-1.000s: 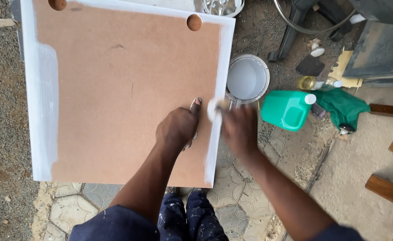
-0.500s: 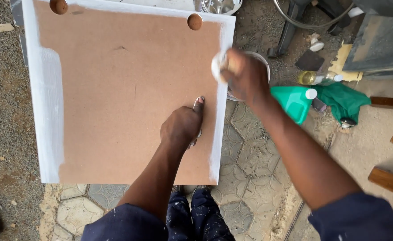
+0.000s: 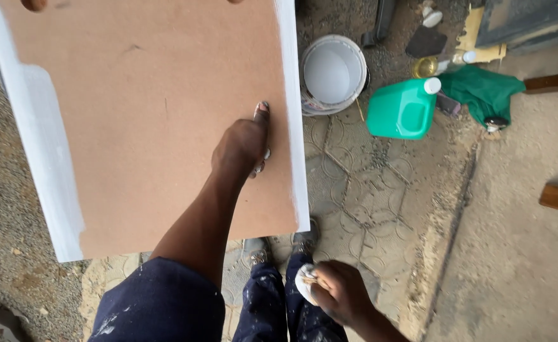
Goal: The person paints the edges of a rectangular wooden board with white paint using a round sponge. They repeatedly dip the sponge into a bucket of paint and apply it to the board's perimeter, working around pre-drilled holes.
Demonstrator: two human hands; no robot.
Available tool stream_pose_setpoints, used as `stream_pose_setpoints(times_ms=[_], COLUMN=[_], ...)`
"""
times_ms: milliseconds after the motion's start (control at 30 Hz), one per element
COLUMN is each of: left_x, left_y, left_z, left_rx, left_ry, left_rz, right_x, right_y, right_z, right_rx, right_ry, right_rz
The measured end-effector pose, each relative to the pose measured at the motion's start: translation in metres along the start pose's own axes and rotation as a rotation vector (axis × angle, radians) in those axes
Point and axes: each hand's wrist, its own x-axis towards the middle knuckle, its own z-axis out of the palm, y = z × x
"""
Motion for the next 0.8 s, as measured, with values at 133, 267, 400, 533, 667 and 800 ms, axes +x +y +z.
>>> stream_pose_setpoints(times_ms=[133,267,400,533,667,800], left_x=[-0.004,-0.003,-0.005,-0.004,-0.006,-0.005], left_y=[-0.004,0.000,0.003,0.001,0.002,0.001], left_z=[0.010,0.008,0.010,0.009,0.006,0.002], left_rx=[0.003,-0.007,-0.009,0.010,0.014,0.007], left_ry=[0.006,0.042,0.044,0.045,0.040,0.021], left_rz=[0.032,0.000,-0.009,-0.023,-0.006,0.003], right_x=[-0.008,0.027,0.046,0.062,0.083,0.109], right_y=[-0.007,0.036,0.027,0.011,0.014,0.019], right_z=[-0.005,-0.004,-0.024,-0.038,-0.045,-0.058], right_rx=[0.611,1.120,1.267,1.397,1.594,1.592], right_ry=[0.291,0.632,0.672,0.668,0.633,0.605], right_rz=[0.610,0.497,0.425,0.420,0.335,0.366])
